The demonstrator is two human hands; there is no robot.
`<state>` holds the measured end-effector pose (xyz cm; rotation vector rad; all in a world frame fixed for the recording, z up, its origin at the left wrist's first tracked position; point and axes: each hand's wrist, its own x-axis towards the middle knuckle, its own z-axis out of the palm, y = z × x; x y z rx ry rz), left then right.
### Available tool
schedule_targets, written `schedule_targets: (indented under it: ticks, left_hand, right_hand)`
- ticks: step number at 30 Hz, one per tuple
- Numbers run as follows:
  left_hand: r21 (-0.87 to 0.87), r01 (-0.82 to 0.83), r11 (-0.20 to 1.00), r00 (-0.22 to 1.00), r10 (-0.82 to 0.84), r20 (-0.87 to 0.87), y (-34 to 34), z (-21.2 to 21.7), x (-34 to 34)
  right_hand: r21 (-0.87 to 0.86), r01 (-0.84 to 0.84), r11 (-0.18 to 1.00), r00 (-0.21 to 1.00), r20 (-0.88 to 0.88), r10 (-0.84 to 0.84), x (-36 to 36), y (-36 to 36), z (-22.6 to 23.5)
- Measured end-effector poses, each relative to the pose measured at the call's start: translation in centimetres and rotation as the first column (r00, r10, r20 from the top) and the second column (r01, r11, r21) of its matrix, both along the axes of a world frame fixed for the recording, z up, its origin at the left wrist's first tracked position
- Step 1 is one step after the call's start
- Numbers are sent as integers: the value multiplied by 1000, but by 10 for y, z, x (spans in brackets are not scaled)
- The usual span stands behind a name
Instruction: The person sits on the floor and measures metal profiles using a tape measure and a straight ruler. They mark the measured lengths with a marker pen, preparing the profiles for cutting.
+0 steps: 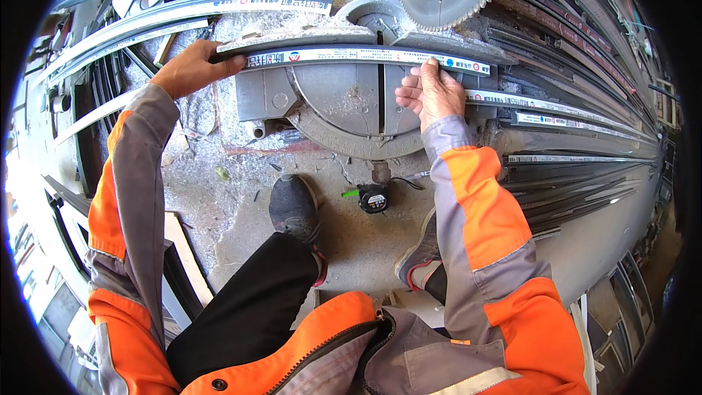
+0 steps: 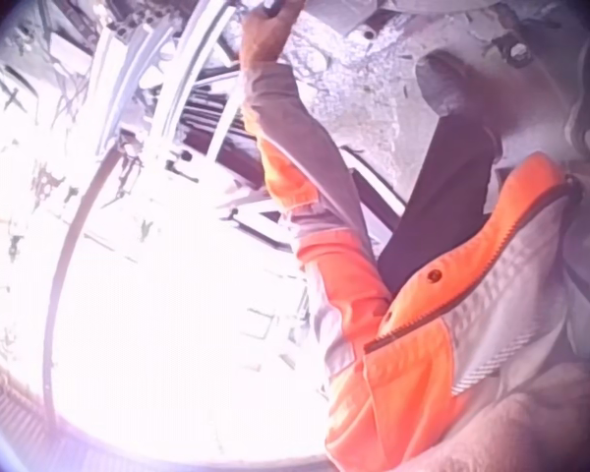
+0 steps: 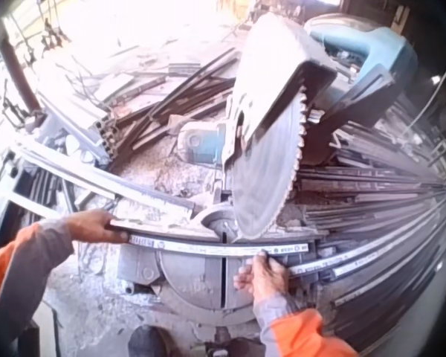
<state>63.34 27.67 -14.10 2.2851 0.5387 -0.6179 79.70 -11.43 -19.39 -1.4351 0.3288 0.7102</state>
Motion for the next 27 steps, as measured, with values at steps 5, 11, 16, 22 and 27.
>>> schedule_targets:
  ticks: [5, 11, 16, 22, 27]
  left_hand:
    - [-13, -18, 1000, 1000, 18, 24, 0, -4, -1]
    - [-1, -5, 1000, 1000, 5, 5, 0, -5, 0]
    - [0, 16, 1000, 1000, -16, -2, 3, -7, -3]
    - [18, -7, 1000, 997, 5, 72, 3, -13, -7]
    - [5, -11, 1000, 998, 10, 64, 5, -16, -7]
  right_hand:
    - [17, 14, 1000, 1000, 21, -14, 0, -1, 0]
    - [11, 28, 1000, 1000, 13, -28, -1, 1, 0]
    - [9, 18, 1000, 1000, 10, -18, 0, 1, 2]
    - [2, 23, 1000, 1000, 7, -23, 2, 4, 1]
    - [-3, -5, 1000, 1000, 5, 5, 2, 2, 3]
